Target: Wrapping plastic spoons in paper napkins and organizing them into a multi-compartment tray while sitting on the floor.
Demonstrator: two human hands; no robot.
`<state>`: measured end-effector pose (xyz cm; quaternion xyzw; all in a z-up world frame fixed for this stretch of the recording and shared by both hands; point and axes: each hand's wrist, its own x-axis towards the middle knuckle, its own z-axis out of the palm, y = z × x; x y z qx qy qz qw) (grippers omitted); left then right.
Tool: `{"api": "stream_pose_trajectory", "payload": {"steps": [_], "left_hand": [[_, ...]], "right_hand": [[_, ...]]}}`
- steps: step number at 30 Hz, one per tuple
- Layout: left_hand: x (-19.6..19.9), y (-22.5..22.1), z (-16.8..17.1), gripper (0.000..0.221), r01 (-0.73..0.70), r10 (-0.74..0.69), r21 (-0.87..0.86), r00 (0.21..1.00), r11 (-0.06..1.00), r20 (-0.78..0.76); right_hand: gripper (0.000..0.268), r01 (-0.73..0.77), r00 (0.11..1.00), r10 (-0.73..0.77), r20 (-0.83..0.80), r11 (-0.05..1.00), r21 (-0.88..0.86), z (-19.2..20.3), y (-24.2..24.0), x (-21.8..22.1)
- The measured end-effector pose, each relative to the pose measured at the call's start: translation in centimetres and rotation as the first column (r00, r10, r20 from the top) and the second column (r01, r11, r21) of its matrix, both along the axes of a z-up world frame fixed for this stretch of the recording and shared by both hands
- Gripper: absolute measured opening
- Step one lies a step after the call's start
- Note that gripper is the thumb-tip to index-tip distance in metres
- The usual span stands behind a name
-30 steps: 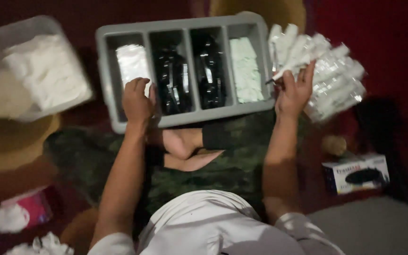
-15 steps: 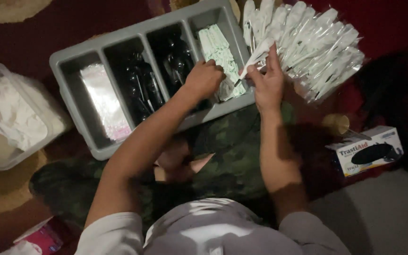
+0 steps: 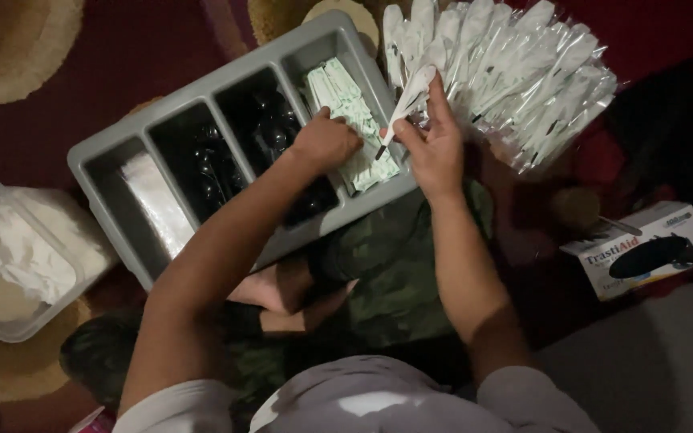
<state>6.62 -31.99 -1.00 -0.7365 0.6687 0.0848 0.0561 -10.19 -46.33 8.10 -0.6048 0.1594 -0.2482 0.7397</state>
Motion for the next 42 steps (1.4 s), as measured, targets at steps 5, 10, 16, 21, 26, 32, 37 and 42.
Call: {"api": "stream_pose_trajectory", "payload": {"steps": [5,10,16,21,26,32,37,42], "left_hand": [[0.0,1.6,7.0,0.011,-0.14,0.05,-0.274,0.948,0.951,-0.313],[-1.9,3.6,11.7,0.02,-0.644,0.108,-0.422,0.618,0.638,-0.779],[-4.0,6.2,12.9,0.025,-0.926,-0.161,0.077,-0.146,0.37,-0.976],[-4.8,7.0,11.7,0.026,-0.951,-0.112,-0.044,0.01,0.306,-0.994],[-6.1,7.9,10.2,0.022,-0.964,0.081,-0.041,0.064,0.263,-0.995],[-6.3,9.9,10.8,0.02,-0.945,0.253,-0.172,0.245,0.278,-0.936],[-7.1,11.0,11.4,0.019,-0.942,0.295,-0.203,0.281,0.267,-0.913],[-7.8,11.9,10.0,0.022,-0.95,0.323,-0.168,0.25,0.263,-0.913]], "right_hand": [[0.074,-0.004,0.999,0.005,0.032,0.999,-0.039,0.4,-0.1,0.1],[0.074,-0.005,0.999,0.009,0.034,0.996,-0.092,0.1,0.2,0.1],[0.078,-0.121,0.993,0.12,-0.013,0.991,-0.061,-1.1,2.8,0.4],[0.084,-0.233,0.951,0.19,-0.245,0.959,-0.164,-1.6,5.7,0.4],[0.086,-0.329,0.924,0.285,-0.254,0.932,-0.15,-2.6,7.7,0.2],[0.084,-0.378,0.917,0.343,-0.203,0.91,-0.171,-2.3,9.0,0.5],[0.081,-0.397,0.909,0.364,-0.204,0.905,-0.153,-3.7,9.4,0.1],[0.079,-0.349,0.932,0.303,-0.198,0.899,-0.266,-4.1,9.9,-0.6]]}}
